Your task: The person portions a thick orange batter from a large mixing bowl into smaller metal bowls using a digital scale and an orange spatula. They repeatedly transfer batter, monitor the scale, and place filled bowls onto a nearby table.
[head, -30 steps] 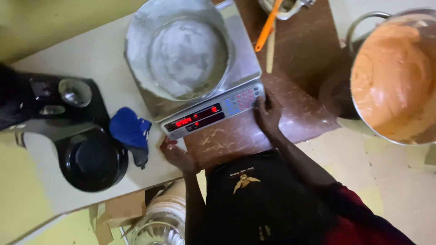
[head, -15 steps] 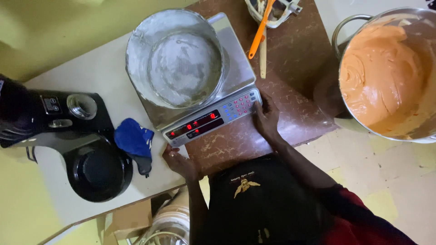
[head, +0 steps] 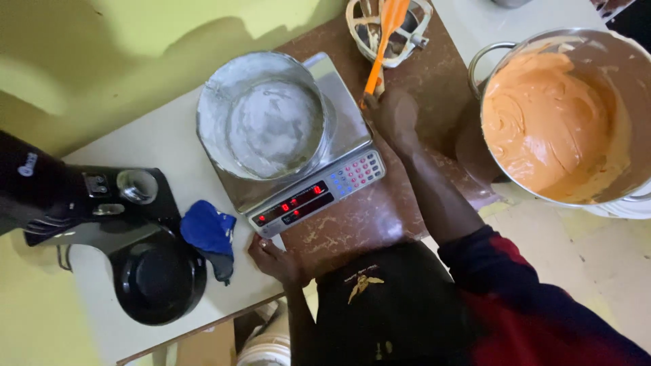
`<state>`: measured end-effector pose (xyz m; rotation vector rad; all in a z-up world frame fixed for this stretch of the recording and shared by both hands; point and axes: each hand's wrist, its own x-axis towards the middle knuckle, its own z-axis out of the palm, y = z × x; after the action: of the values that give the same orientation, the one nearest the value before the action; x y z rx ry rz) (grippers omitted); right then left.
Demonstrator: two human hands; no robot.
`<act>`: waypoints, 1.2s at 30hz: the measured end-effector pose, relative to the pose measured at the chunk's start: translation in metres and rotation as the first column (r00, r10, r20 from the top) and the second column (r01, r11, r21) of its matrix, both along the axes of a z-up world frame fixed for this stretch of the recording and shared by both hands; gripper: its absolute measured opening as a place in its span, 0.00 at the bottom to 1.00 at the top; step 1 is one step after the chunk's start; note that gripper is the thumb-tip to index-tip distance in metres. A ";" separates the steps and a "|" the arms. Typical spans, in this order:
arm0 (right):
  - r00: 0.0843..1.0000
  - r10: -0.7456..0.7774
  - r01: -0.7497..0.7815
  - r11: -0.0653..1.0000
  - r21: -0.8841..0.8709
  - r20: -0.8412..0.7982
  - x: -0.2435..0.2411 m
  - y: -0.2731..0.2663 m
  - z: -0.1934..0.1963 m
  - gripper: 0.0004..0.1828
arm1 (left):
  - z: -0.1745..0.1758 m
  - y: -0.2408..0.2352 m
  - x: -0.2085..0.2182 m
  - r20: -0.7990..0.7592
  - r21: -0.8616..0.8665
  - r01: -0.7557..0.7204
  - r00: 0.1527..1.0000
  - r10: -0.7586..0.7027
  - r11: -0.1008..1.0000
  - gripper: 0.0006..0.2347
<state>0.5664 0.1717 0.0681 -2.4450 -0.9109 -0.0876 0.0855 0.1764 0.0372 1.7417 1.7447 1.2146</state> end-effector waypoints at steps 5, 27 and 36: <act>0.998 -0.032 0.037 0.992 -0.118 0.045 0.006 0.027 0.001 0.46 | -0.027 0.008 -0.010 0.039 0.009 -0.009 0.999 0.008 1.000 0.16; 0.716 0.256 0.109 0.878 0.467 -0.649 -0.088 -0.135 0.088 0.25 | 0.005 -0.021 -0.009 0.294 0.414 0.030 0.941 -0.165 0.910 0.19; 0.449 0.466 0.213 0.773 0.598 -0.762 -0.223 -0.227 0.100 0.15 | 0.118 -0.083 0.082 0.262 -0.692 0.519 0.828 -0.495 0.502 0.29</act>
<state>0.3430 -0.0556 0.1677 -1.3790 -0.4283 0.7954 0.1679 0.0930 0.1551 1.4996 1.2514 0.1782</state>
